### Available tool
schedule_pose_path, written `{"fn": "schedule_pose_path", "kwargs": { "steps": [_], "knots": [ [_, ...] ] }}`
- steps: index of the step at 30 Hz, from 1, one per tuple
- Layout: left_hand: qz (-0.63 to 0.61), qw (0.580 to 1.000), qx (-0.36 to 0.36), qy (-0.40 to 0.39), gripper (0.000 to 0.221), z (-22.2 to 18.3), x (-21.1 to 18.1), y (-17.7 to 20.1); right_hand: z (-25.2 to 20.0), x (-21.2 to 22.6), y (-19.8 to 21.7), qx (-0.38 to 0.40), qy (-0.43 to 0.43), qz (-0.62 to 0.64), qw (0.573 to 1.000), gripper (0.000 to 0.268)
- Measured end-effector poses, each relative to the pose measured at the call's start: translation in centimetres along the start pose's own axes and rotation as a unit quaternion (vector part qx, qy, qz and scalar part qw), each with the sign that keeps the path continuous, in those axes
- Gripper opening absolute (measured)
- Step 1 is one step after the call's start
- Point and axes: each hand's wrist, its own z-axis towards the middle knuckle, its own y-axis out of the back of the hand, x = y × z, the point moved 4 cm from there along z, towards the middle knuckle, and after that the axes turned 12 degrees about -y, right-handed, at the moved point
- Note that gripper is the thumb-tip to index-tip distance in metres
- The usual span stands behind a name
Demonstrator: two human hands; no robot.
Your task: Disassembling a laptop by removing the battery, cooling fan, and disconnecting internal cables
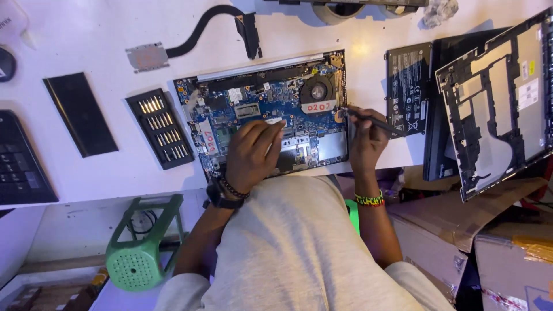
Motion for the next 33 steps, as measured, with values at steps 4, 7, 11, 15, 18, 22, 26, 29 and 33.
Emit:
{"fn": "schedule_pose_path", "kwargs": {
  "steps": [4, 7, 11, 15, 18, 22, 26, 29, 33],
  "knots": [
    [-0.006, 0.998, 0.055, 0.004, 0.015, 0.1, 0.1, -2.8, 0.5, 2.7, -2.5, 0.012, -0.008, 0.021, 1.000, 0.028],
    [0.019, 0.991, 0.129, -0.008, 0.014, -0.6, 0.4, -3.7, -0.5, 3.1, -2.8, 0.009, -0.050, 0.012, 0.999, 0.033],
    [0.049, 0.986, 0.159, -0.023, 0.018, 0.2, 1.0, -4.7, -1.2, 2.7, -2.5, -0.016, -0.040, 0.036, 0.998, 0.034],
    [0.037, 0.988, 0.152, 0.010, 0.014, 0.1, 1.4, -4.9, -0.7, 2.8, -2.7, -0.041, -0.004, 0.023, 0.999, 0.042],
    [0.084, 0.985, 0.142, -0.043, 0.016, -1.4, 1.6, -5.3, -1.5, 2.4, -1.9, -0.073, -0.015, -0.019, 0.997, 0.047],
    [0.075, 0.984, 0.156, -0.025, 0.017, -2.4, 1.4, -5.4, -2.6, 2.6, -1.9, -0.070, -0.002, -0.034, 0.997, 0.042],
    [0.093, 0.983, 0.158, -0.034, 0.016, -2.4, 1.3, -6.2, -2.4, 4.6, -3.8, -0.017, 0.020, -0.072, 0.997, 0.034],
    [0.113, 0.981, 0.154, -0.046, 0.016, -2.1, 1.3, -6.4, -1.6, 6.4, -5.6, 0.033, 0.028, -0.075, 0.996, 0.036],
    [0.114, 0.979, 0.168, -0.024, 0.019, -1.3, 1.4, -6.1, 0.3, 7.4, -7.9, 0.123, 0.093, -0.151, 0.976, 0.024]
  ]
}}
